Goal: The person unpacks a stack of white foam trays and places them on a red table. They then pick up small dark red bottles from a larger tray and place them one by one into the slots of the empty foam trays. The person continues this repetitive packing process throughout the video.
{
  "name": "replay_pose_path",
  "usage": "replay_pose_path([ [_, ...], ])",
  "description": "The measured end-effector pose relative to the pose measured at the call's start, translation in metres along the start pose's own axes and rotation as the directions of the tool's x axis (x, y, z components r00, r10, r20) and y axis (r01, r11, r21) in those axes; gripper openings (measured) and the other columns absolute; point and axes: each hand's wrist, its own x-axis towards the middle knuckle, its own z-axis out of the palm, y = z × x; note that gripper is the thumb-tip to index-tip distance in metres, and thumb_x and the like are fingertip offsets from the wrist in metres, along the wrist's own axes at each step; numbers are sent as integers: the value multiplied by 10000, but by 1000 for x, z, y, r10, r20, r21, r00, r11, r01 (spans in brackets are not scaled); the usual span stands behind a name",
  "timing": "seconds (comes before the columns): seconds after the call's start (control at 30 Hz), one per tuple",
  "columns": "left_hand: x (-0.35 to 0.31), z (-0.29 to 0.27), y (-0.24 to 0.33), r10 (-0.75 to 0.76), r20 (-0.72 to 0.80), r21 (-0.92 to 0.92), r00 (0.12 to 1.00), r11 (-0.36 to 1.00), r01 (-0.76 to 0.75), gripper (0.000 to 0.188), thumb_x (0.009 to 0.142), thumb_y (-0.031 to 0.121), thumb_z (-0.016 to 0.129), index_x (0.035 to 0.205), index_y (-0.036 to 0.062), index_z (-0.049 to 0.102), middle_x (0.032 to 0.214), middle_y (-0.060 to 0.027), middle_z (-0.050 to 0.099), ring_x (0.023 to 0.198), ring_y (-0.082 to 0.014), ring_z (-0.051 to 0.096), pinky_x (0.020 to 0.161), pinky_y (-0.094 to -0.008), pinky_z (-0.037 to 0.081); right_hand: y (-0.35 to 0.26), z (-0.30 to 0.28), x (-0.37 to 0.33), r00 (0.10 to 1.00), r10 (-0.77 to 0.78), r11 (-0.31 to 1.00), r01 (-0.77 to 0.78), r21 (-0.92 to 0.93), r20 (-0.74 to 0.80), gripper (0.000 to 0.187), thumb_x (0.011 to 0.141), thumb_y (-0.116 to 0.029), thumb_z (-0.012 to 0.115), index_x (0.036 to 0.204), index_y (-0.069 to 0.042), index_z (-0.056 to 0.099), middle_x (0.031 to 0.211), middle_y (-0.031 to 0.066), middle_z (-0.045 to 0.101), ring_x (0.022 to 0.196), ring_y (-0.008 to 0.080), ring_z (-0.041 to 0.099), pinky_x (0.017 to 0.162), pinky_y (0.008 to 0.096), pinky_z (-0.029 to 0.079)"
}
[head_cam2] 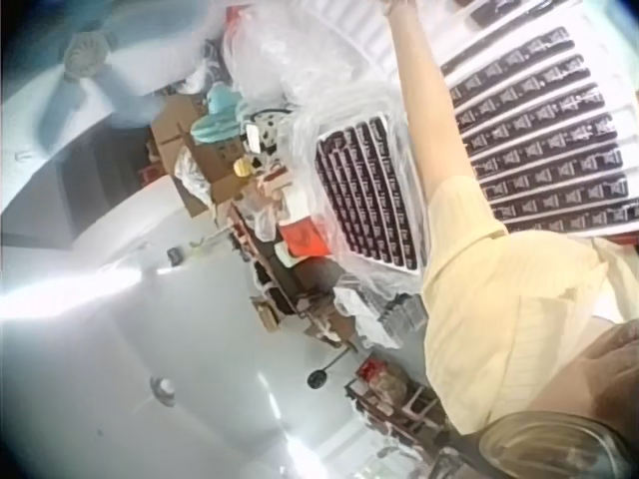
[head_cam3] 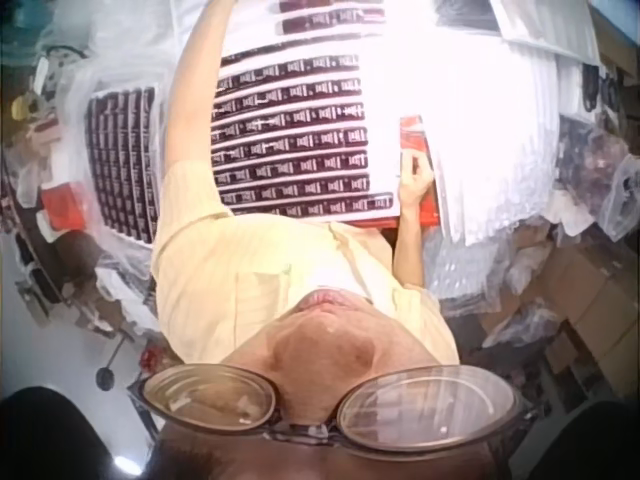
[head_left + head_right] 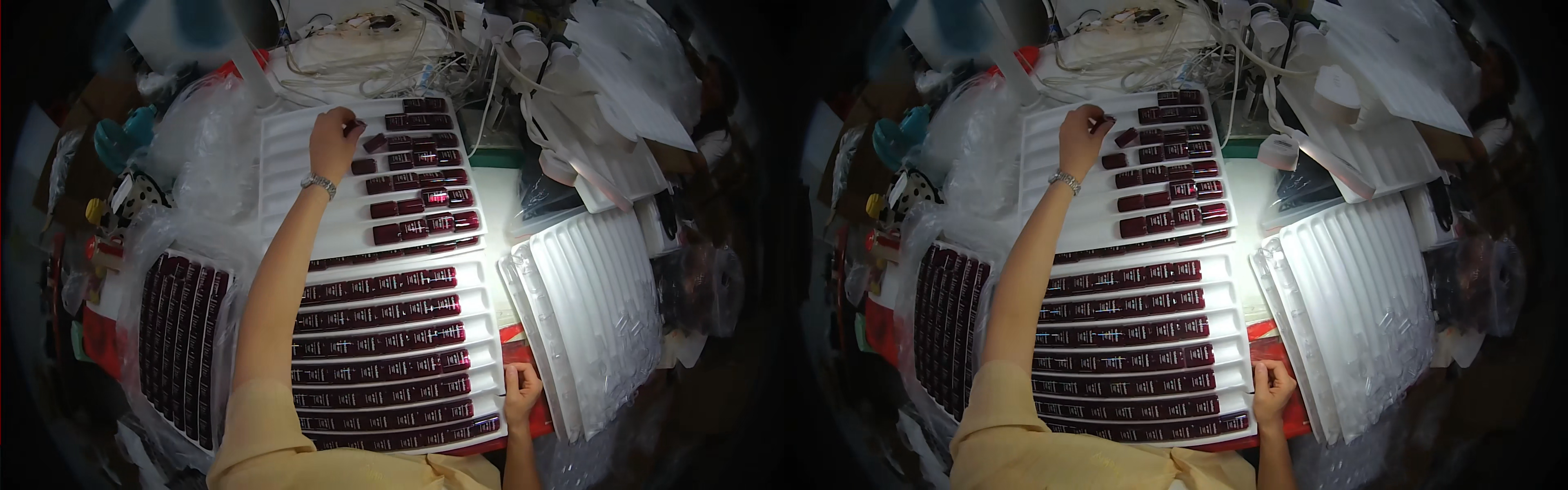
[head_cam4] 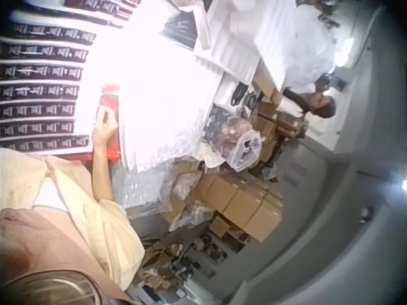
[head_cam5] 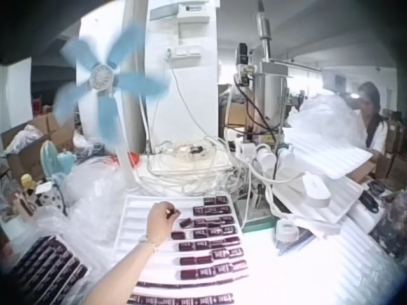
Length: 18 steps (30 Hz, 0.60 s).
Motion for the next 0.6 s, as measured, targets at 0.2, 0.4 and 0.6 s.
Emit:
replay_pose_path([
  [0.2,42,39,-33,108,138,130,985,983,-126,203,776,214,714,937,92,729,942,-91,653,938,-284,582,819,-412,484,1,0,-1,1000,16,1000,-16,-10,6,133,907,-77,602,817,13,638,563,-44,495,497,13,378,450,212,263],
  [0.4,13,19,9,83,395,332,915,915,-227,262,734,279,740,941,119,723,999,1,644,949,-221,575,814,-385,417,4,-2,1,1000,-4,1000,4,-31,-13,133,905,-80,604,816,14,638,556,-45,480,495,18,373,449,217,255],
  [0.6,-5,25,-15,-157,-71,9,985,987,158,538,915,346,564,1341,32,466,1310,-160,477,1201,-297,448,1025,-446,315,0,0,-3,1000,0,999,0,-34,-3,131,903,-75,609,814,17,635,567,-29,507,497,26,389,450,225,271],
])
